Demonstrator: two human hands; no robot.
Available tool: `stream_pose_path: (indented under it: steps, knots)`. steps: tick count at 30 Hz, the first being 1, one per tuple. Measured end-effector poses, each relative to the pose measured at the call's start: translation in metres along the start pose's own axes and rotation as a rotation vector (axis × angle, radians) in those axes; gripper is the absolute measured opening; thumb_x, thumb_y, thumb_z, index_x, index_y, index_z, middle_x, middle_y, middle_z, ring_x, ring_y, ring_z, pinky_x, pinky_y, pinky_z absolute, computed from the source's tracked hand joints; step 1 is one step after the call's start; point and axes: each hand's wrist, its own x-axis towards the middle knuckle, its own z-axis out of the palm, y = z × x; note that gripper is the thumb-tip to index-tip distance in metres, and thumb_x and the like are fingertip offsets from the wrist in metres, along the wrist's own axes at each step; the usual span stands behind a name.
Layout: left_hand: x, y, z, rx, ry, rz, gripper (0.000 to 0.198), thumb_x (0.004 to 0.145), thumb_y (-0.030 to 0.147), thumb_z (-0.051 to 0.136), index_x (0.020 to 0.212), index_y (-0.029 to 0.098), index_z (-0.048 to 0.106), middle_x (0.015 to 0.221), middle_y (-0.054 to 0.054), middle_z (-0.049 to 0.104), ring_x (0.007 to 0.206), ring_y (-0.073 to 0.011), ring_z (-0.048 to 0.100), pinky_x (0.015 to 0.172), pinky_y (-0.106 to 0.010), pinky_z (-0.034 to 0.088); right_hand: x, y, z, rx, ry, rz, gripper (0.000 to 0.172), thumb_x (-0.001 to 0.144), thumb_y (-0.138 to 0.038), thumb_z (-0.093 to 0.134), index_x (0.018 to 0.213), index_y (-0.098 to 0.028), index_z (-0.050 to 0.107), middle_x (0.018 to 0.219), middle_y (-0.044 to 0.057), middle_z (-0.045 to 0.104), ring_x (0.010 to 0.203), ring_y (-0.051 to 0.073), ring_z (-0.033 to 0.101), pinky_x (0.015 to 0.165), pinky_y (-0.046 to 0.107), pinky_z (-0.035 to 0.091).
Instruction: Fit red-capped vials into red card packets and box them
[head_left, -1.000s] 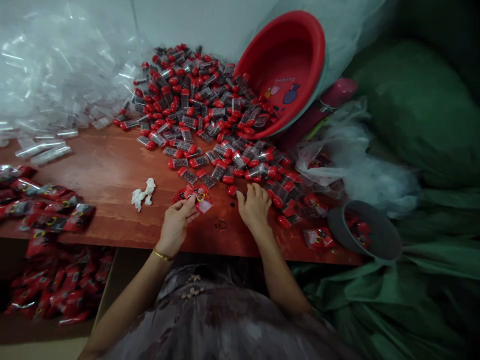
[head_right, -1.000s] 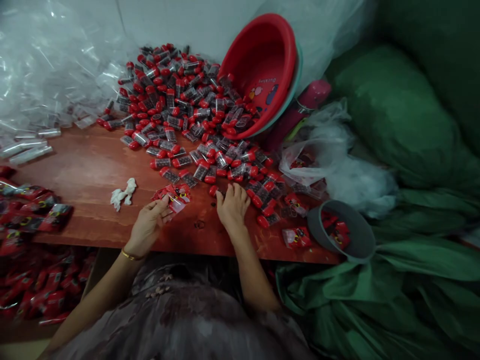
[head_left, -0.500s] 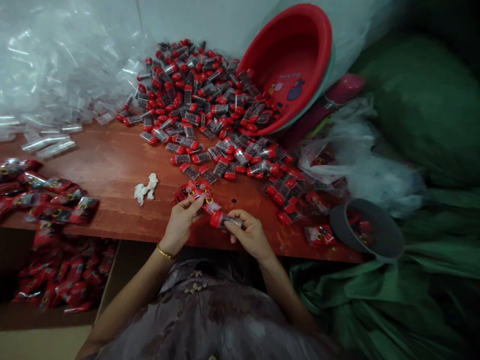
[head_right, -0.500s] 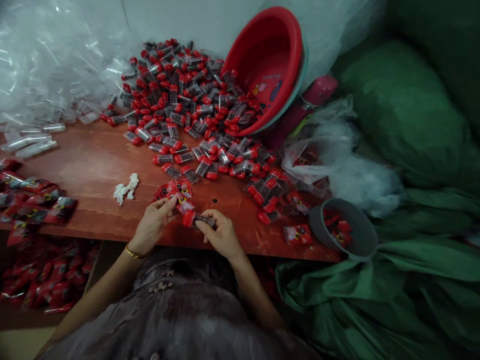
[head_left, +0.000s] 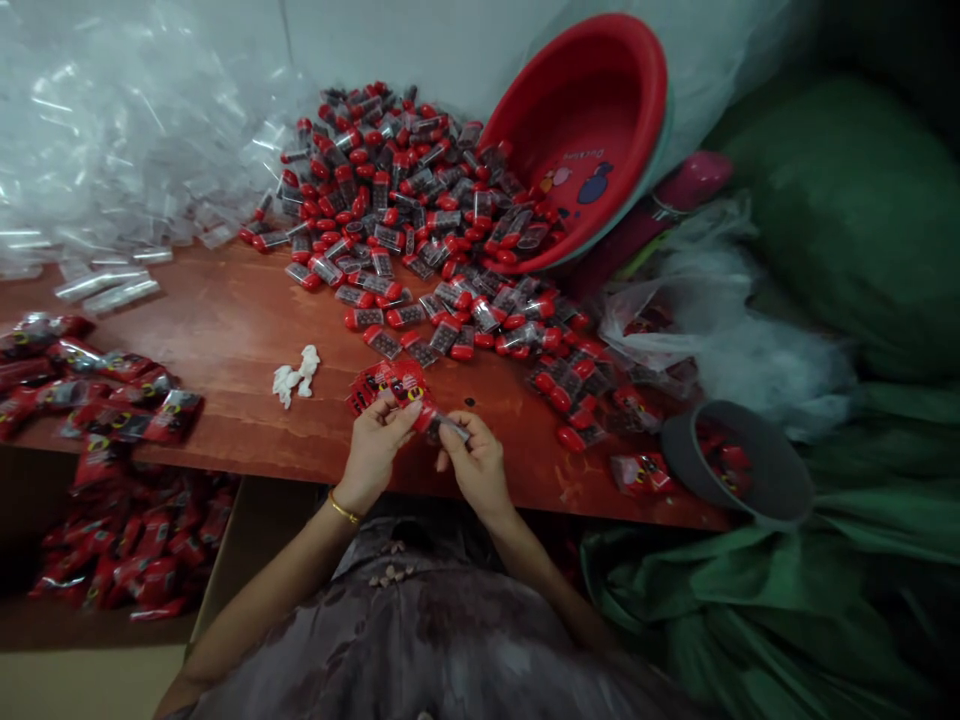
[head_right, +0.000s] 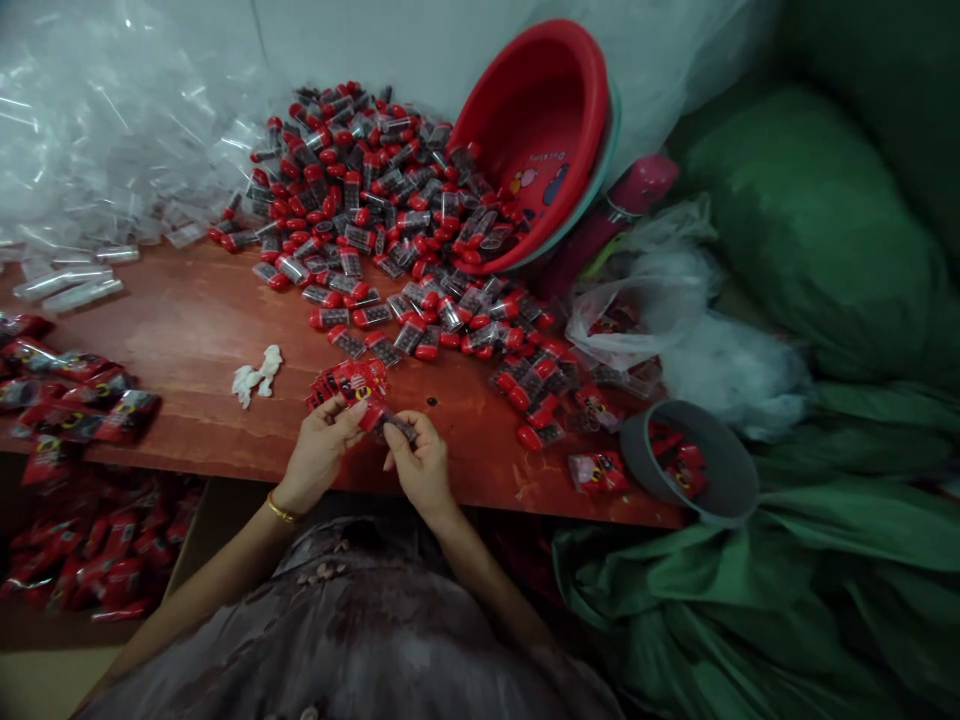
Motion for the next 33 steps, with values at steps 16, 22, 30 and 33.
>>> stream_pose_path:
  steps: [16,22,30,33]
  knots:
    - [0.005,-0.009,-0.003,-0.006,-0.055,-0.067,0.037,0.053,0.041,0.081,0.069,0.013,0.063,0.056,0.003,0.057,0.046,-0.0063,0.048,0.041,-0.018,0.037,0.006,0.007,0.022,0.118,0.023,0.034,0.023,0.083,-0.042,0.053,0.086,-0.02,0.05,0.064,-0.005,0.058,0.042,0.006,0.049,0.042,0.018,0.04]
    - [0.003,-0.01,-0.003,0.052,-0.072,-0.008,0.039,0.062,0.049,0.073,0.068,0.013,0.06,0.052,0.004,0.053,0.038,-0.0048,0.043,0.031,-0.016,0.032,-0.001,0.013,0.031,0.292,0.012,0.096,0.023,0.084,-0.044,0.053,0.085,-0.021,0.05,0.066,-0.006,0.057,0.04,0.004,0.047,0.04,0.018,0.039]
    - [-0.001,-0.01,-0.006,0.03,-0.1,-0.025,0.036,0.062,0.045,0.075,0.071,0.013,0.061,0.055,0.005,0.051,0.041,-0.0051,0.047,0.034,-0.016,0.037,0.0,0.004,0.032,0.232,0.038,0.082,0.026,0.081,-0.046,0.055,0.085,-0.021,0.049,0.067,-0.005,0.057,0.04,0.005,0.048,0.039,0.018,0.04]
    - [-0.003,-0.012,-0.007,0.1,-0.141,0.035,0.033,0.067,0.046,0.071,0.071,0.013,0.062,0.056,0.004,0.053,0.04,-0.005,0.045,0.034,-0.017,0.037,-0.002,0.004,0.03,0.201,0.078,0.07,0.026,0.083,-0.047,0.053,0.085,-0.021,0.049,0.064,-0.006,0.055,0.04,0.006,0.047,0.039,0.018,0.041]
